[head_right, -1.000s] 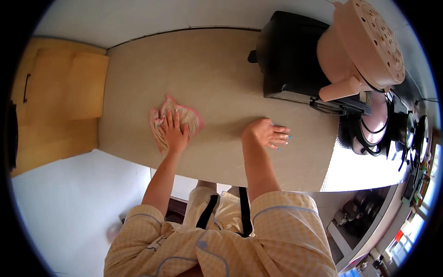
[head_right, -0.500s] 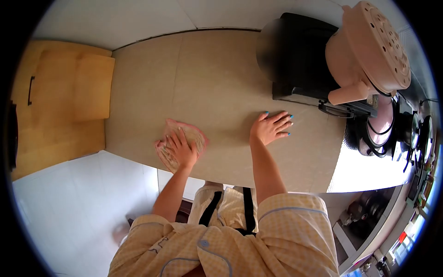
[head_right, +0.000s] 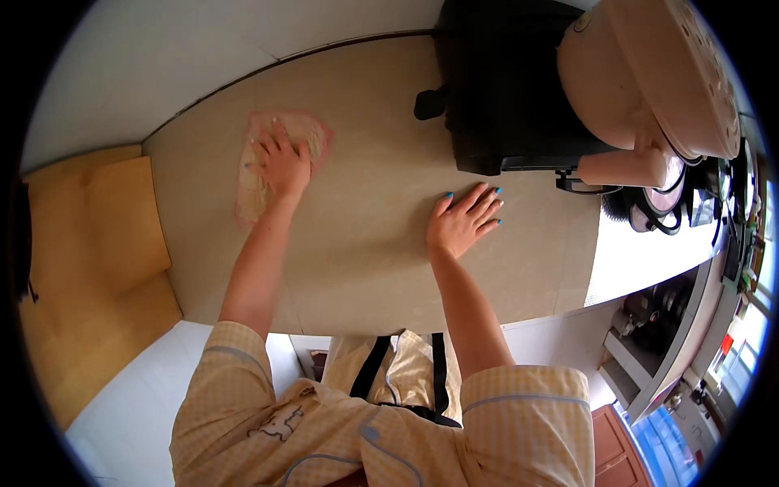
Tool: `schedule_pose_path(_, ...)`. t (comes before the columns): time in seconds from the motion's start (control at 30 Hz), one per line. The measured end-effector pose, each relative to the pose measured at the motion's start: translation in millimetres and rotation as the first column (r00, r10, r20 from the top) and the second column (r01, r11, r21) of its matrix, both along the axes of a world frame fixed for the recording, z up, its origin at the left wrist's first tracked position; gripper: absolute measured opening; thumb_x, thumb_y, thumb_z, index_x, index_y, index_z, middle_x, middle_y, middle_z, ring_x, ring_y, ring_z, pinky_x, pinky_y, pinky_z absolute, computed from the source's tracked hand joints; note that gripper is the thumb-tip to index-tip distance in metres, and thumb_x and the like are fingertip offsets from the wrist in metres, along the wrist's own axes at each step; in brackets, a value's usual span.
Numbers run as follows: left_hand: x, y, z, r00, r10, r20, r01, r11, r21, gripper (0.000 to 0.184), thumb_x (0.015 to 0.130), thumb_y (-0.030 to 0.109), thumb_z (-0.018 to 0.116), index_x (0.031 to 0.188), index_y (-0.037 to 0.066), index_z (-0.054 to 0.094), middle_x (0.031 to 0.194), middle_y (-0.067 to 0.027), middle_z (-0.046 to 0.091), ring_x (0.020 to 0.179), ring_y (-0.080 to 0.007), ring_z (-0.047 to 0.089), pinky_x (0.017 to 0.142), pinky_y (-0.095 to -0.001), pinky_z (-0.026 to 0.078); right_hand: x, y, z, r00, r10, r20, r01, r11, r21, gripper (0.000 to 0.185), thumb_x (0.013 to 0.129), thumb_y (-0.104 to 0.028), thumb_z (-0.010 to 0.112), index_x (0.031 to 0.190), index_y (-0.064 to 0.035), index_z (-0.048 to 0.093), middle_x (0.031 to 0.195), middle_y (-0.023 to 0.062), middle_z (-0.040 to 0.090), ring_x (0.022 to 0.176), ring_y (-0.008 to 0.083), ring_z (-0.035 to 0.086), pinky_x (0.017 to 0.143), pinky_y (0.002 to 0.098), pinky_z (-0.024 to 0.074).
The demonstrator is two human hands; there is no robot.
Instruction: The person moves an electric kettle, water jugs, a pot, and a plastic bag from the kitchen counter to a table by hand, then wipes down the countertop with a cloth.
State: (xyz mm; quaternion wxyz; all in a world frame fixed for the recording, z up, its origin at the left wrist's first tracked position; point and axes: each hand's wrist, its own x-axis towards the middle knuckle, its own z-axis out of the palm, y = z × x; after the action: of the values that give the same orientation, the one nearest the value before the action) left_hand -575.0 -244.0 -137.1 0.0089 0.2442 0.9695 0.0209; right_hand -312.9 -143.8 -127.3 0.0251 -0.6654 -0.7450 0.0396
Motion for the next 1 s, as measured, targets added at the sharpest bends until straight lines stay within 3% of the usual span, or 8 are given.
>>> schedule_pose_path(0.3,-36,78,-6,0.985,-0.139,-0.103,0.145,0.988,0.055,0.063,0.082,0.045,0.041,0.135,0.015,0.025,0.142,-0.0142,0.015,0.128,-0.0393,0.016,0.091,-0.0684,0.013,1,1,-1,1.000,0.008,-0.017,-0.007,1.000,0.013,0.063,0.084,-0.033,0.040,0.135,-0.0035,0.019,0.141,0.0164,0.018,0.131,0.0329,0.014,0.104,0.0496,0.0108)
schedule_pose_path(0.37,-44,81,-11,0.904,-0.385,-0.185,0.406,0.909,0.091,0.064,0.081,0.045,0.043,0.135,0.015,0.027,0.141,-0.0127,0.019,0.127,-0.0377,0.021,0.091,-0.0678,0.015,0,1,-2,0.999,0.005,-0.034,-0.005,1.000,0.012,0.063,0.084,-0.033,0.040,0.135,-0.0035,0.019,0.141,0.0163,0.018,0.131,0.0329,0.014,0.104,0.0493,0.0109)
schedule_pose_path(0.4,-44,81,-9,0.904,-0.388,-0.179,0.408,0.908,0.094,0.064,0.081,0.045,0.043,0.135,0.015,0.027,0.141,-0.0127,0.019,0.127,-0.0377,0.021,0.091,-0.0678,0.015,0,0,0,0.999,0.012,-0.034,-0.012,1.000,0.016,0.062,0.084,-0.033,0.040,0.135,-0.0039,0.020,0.141,0.0161,0.018,0.131,0.0326,0.014,0.104,0.0489,0.0108)
schedule_pose_path(0.47,-42,78,-6,0.842,-0.510,-0.176,0.516,0.856,-0.009,0.059,0.083,0.044,0.041,0.136,0.027,0.023,0.142,-0.0063,0.020,0.129,-0.0339,0.020,0.095,-0.0628,0.016,1,0,0,0.999,0.008,-0.039,-0.007,1.000,0.021,0.061,0.084,-0.033,0.040,0.135,-0.0042,0.020,0.141,0.0160,0.018,0.131,0.0325,0.014,0.105,0.0488,0.0108)
schedule_pose_path(0.57,-30,65,-7,0.805,-0.590,-0.059,0.593,0.804,0.047,0.059,0.082,0.042,0.043,0.136,0.026,0.024,0.141,-0.0058,0.022,0.129,-0.0322,0.021,0.096,-0.0616,0.016,1,-2,-5,0.998,0.024,-0.051,-0.022,0.999,0.038,0.060,0.085,-0.033,0.040,0.135,-0.0050,0.021,0.141,0.0157,0.018,0.131,0.0324,0.014,0.105,0.0486,0.0108)
schedule_pose_path(0.8,70,9,12,0.848,-0.524,-0.082,0.524,0.852,-0.024,0.064,0.078,0.042,0.048,0.135,0.022,0.027,0.139,-0.0088,0.026,0.128,-0.0323,0.023,0.098,-0.0596,0.016,5,-1,-7,0.997,0.046,-0.066,-0.042,0.998,0.053,0.061,0.085,-0.033,0.039,0.135,-0.0052,0.019,0.141,0.0157,0.018,0.131,0.0327,0.013,0.104,0.0494,0.0110)
schedule_pose_path(1.0,163,-49,17,0.870,-0.492,0.017,0.490,0.869,0.068,0.065,0.077,0.044,0.050,0.134,0.018,0.030,0.140,-0.0096,0.024,0.128,-0.0330,0.022,0.101,-0.0572,0.010,10,-1,-9,0.992,0.088,-0.089,-0.082,0.994,0.073,0.062,0.086,-0.035,0.039,0.135,-0.0053,0.019,0.141,0.0161,0.018,0.131,0.0333,0.013,0.104,0.0503,0.0109)
